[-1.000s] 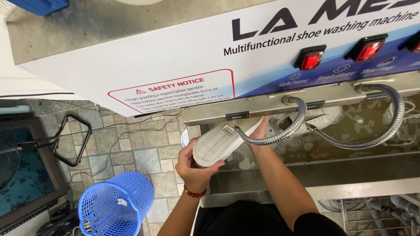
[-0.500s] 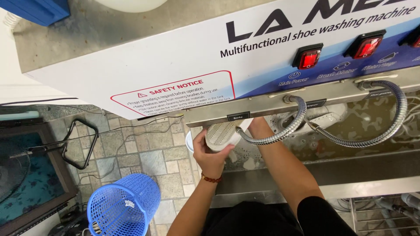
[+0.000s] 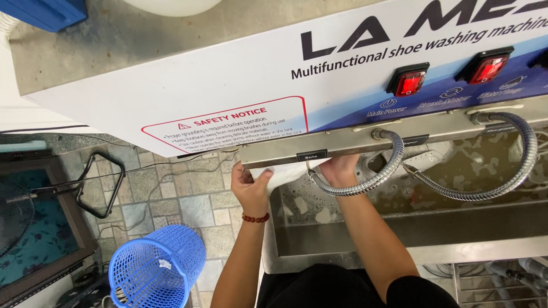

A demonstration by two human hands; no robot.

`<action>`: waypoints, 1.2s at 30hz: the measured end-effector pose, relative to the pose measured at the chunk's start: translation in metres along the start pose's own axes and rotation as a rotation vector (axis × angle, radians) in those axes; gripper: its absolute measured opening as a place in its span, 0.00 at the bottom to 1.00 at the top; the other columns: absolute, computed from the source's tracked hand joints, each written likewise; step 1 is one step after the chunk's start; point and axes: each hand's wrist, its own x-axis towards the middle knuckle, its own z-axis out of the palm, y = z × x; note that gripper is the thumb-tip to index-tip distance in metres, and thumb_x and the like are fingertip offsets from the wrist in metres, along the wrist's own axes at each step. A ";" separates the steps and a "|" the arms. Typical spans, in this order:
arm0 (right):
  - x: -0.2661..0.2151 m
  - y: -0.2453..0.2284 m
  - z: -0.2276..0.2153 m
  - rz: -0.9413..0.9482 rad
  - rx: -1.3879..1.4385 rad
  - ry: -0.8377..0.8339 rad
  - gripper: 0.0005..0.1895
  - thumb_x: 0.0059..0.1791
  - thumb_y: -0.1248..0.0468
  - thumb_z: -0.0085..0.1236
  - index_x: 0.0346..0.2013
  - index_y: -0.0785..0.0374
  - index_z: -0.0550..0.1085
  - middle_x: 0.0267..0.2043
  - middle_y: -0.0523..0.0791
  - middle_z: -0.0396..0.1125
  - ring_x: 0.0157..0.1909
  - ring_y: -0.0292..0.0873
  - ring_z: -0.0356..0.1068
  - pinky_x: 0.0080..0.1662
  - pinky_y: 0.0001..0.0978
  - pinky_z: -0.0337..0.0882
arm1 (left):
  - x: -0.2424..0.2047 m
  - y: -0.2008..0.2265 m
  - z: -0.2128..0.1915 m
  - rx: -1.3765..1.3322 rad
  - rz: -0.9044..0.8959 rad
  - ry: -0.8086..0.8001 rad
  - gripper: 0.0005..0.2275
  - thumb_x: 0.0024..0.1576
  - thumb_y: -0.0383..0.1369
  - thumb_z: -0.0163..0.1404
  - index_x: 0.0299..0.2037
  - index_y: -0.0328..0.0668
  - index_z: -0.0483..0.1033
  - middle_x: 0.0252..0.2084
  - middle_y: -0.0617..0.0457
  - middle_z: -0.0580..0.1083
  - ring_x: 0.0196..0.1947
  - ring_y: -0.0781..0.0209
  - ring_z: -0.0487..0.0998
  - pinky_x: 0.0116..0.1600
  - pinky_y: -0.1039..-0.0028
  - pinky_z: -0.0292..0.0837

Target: Clean the sole and exterior of a white sneaker using a specialized shoe-washing machine and a handheld brush.

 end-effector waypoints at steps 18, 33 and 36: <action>0.037 0.035 -0.024 -0.106 0.056 -0.549 0.39 0.55 0.36 0.46 0.62 0.68 0.67 0.61 0.54 0.66 0.63 0.49 0.69 0.62 0.45 0.75 | -0.007 0.011 0.005 0.109 0.087 0.004 0.22 0.47 0.18 0.66 0.50 0.29 0.70 0.44 0.43 0.78 0.44 0.61 0.80 0.49 0.73 0.80; -0.030 0.013 0.020 0.072 -0.046 0.016 0.49 0.47 0.27 0.41 0.65 0.63 0.63 0.63 0.53 0.63 0.63 0.50 0.65 0.60 0.45 0.70 | -0.056 0.057 -0.010 0.193 0.319 -0.200 0.24 0.48 0.28 0.69 0.50 0.34 0.67 0.59 0.26 0.72 0.62 0.36 0.76 0.55 0.55 0.81; -0.019 0.031 -0.032 0.159 0.031 0.152 0.47 0.46 0.28 0.41 0.64 0.62 0.63 0.61 0.52 0.64 0.59 0.51 0.67 0.57 0.44 0.72 | -0.067 0.075 -0.007 0.262 0.418 -0.308 0.29 0.46 0.32 0.71 0.53 0.41 0.65 0.60 0.24 0.70 0.61 0.34 0.76 0.57 0.55 0.83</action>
